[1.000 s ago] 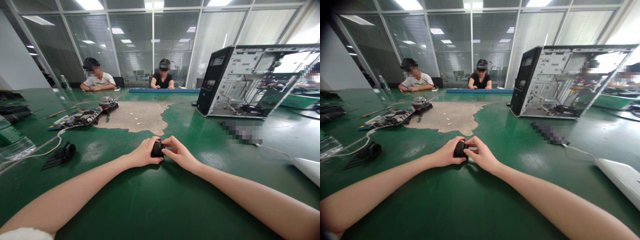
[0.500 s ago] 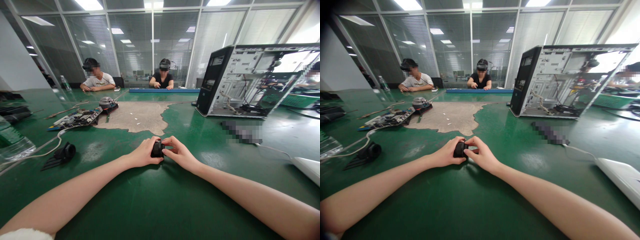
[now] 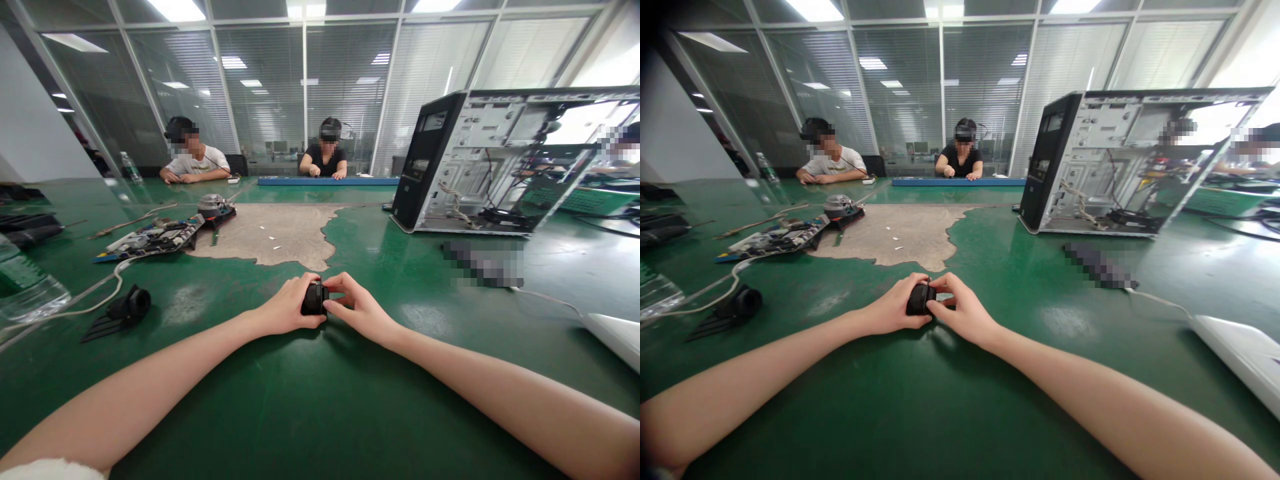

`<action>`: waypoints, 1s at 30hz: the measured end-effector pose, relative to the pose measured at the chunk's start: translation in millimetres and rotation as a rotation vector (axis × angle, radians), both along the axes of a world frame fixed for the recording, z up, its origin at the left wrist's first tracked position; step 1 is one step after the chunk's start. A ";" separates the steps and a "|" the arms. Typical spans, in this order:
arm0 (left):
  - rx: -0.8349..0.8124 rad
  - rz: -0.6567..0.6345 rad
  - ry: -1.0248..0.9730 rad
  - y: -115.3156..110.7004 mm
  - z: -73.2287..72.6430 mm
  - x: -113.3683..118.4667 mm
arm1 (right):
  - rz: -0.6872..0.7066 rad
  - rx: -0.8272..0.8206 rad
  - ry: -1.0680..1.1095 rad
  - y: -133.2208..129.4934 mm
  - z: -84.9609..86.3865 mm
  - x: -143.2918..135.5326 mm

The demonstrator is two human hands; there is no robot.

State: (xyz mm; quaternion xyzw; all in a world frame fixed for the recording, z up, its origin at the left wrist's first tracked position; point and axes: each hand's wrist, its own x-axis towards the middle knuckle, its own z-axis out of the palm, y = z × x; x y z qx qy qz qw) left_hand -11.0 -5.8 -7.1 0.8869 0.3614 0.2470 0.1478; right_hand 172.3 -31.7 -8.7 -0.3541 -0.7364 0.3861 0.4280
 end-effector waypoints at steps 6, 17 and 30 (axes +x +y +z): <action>0.003 0.002 0.008 -0.2 0.4 0.0 | -0.030 -0.010 -0.003 2.6 -2.0 -0.4; 0.004 0.000 0.010 0.0 0.7 0.4 | 0.008 -0.003 -0.003 -1.3 0.8 0.4; 0.011 0.001 0.016 -0.2 -0.6 0.2 | -0.003 0.011 -0.043 -2.7 2.8 -1.0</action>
